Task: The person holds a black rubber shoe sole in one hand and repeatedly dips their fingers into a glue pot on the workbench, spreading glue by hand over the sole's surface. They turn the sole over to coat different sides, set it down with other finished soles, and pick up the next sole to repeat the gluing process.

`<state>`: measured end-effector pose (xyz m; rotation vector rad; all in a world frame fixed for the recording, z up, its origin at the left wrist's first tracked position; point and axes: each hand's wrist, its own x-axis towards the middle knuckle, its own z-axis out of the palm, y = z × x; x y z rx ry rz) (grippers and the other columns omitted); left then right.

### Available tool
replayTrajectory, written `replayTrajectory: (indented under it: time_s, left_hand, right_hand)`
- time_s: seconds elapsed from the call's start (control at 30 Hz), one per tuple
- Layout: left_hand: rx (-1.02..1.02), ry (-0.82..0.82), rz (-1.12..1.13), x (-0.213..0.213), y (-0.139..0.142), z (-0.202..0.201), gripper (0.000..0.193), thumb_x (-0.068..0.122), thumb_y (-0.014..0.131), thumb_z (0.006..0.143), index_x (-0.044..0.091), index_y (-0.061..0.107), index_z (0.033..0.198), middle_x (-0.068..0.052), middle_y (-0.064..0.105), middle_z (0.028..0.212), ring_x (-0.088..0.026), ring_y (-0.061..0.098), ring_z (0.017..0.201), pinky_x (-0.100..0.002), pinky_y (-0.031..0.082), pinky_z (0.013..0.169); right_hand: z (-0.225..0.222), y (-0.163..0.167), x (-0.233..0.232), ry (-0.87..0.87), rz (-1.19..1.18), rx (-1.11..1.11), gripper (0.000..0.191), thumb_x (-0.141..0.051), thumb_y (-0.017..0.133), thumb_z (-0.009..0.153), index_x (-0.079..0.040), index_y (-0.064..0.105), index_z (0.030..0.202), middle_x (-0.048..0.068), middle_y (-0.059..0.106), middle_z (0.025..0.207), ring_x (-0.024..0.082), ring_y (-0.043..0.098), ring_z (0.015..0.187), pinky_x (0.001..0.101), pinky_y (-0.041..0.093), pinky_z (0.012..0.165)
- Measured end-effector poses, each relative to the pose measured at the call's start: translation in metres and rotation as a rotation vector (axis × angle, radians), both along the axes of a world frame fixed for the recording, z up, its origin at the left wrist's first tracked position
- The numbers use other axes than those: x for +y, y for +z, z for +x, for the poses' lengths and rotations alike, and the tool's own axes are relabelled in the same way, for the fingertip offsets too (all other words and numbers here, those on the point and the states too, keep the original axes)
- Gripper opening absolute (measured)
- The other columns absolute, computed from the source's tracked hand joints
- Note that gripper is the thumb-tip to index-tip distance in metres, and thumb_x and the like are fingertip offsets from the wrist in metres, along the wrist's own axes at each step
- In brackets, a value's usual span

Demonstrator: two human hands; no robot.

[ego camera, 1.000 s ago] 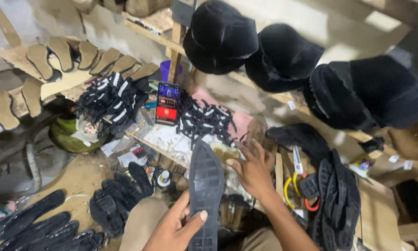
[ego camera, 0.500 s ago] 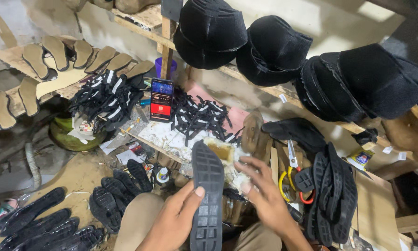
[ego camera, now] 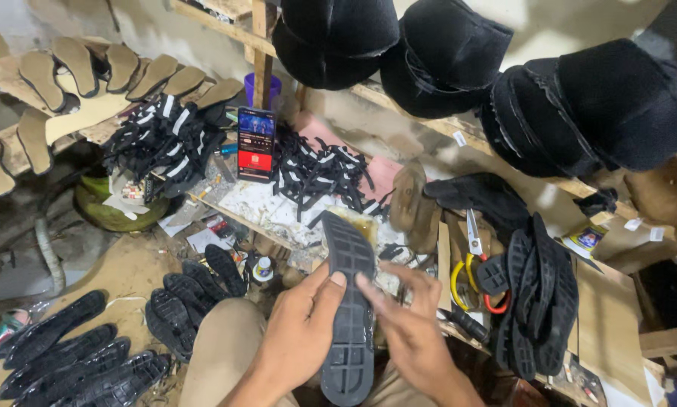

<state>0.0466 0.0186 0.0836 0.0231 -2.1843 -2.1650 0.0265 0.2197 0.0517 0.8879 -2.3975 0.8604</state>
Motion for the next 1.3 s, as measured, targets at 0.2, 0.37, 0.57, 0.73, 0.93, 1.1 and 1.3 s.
replayTrajectory:
  time_s: [0.2,0.37,0.57,0.73,0.93,1.1,1.3]
  left_hand:
    - [0.007,0.142,0.097,-0.010,-0.003,-0.014,0.034,0.023,0.047,0.103,0.005,0.071,0.120,-0.006,0.078,0.093,-0.010,0.065,0.082,-0.028,0.054,0.078]
    - [-0.006,-0.100,0.470,-0.010,-0.006,-0.010,0.044,0.007,0.060,0.093,0.006,0.056,0.137,-0.004,0.074,0.105,-0.008,0.066,0.089,-0.027,0.054,0.078]
    - [-0.082,-0.003,0.565,-0.018,-0.005,-0.007,0.055,0.001,0.066,0.087,0.003,0.051,0.140,-0.010,0.075,0.110,-0.012,0.069,0.092,-0.030,0.057,0.077]
    - [-0.104,-0.014,0.526,-0.014,-0.002,-0.006,0.075,-0.004,0.067,0.082,0.012,0.040,0.150,-0.012,0.074,0.113,-0.014,0.070,0.094,-0.031,0.058,0.080]
    - [-0.177,0.190,0.652,-0.002,0.016,-0.004,0.086,0.000,0.069,0.078,0.019,0.029,0.152,-0.013,0.072,0.114,-0.019,0.072,0.091,-0.037,0.060,0.072]
    - [-0.191,0.309,0.602,0.004,0.012,-0.005,0.087,0.000,0.071,0.080,0.025,0.022,0.147,-0.009,0.064,0.119,-0.018,0.067,0.093,-0.034,0.054,0.070]
    - [0.055,0.289,0.665,0.007,-0.010,-0.013,0.092,-0.005,0.073,0.073,0.019,0.017,0.143,-0.017,0.060,0.116,-0.019,0.065,0.096,-0.032,0.056,0.078]
  right_hand:
    - [0.018,-0.015,-0.015,0.211,-0.293,0.202,0.054,-0.008,0.080,0.085,-0.038,0.071,0.129,0.000,0.061,0.135,0.026,0.040,0.127,0.0306,0.039,0.109]
    - [0.006,-0.010,-0.001,0.107,-0.233,-0.053,0.052,0.006,0.074,0.079,-0.021,0.077,0.123,0.008,0.059,0.135,0.031,0.047,0.125,0.0436,0.042,0.106]
    - [0.008,0.007,0.002,0.027,0.145,0.500,0.047,-0.010,0.078,0.082,-0.031,0.074,0.123,-0.007,0.063,0.128,0.025,0.046,0.113,0.0398,0.036,0.099]
    - [-0.008,0.022,-0.003,-0.084,0.189,0.382,0.056,0.000,0.070,0.078,-0.032,0.074,0.123,-0.002,0.063,0.126,0.030,0.046,0.113,0.0437,0.036,0.098]
    - [-0.006,0.022,-0.005,-0.092,0.315,0.537,0.052,-0.010,0.068,0.080,-0.026,0.073,0.129,-0.006,0.067,0.125,0.024,0.047,0.101,0.0435,0.034,0.093]
    - [0.024,0.012,-0.020,-0.242,0.247,0.447,0.052,-0.005,0.061,0.084,-0.029,0.074,0.129,-0.007,0.067,0.123,0.021,0.050,0.099,0.0381,0.034,0.095]
    - [0.032,0.014,-0.039,-0.502,0.240,0.496,0.052,-0.005,0.070,0.079,-0.030,0.074,0.124,-0.011,0.065,0.122,0.020,0.051,0.102,0.0426,0.038,0.092]
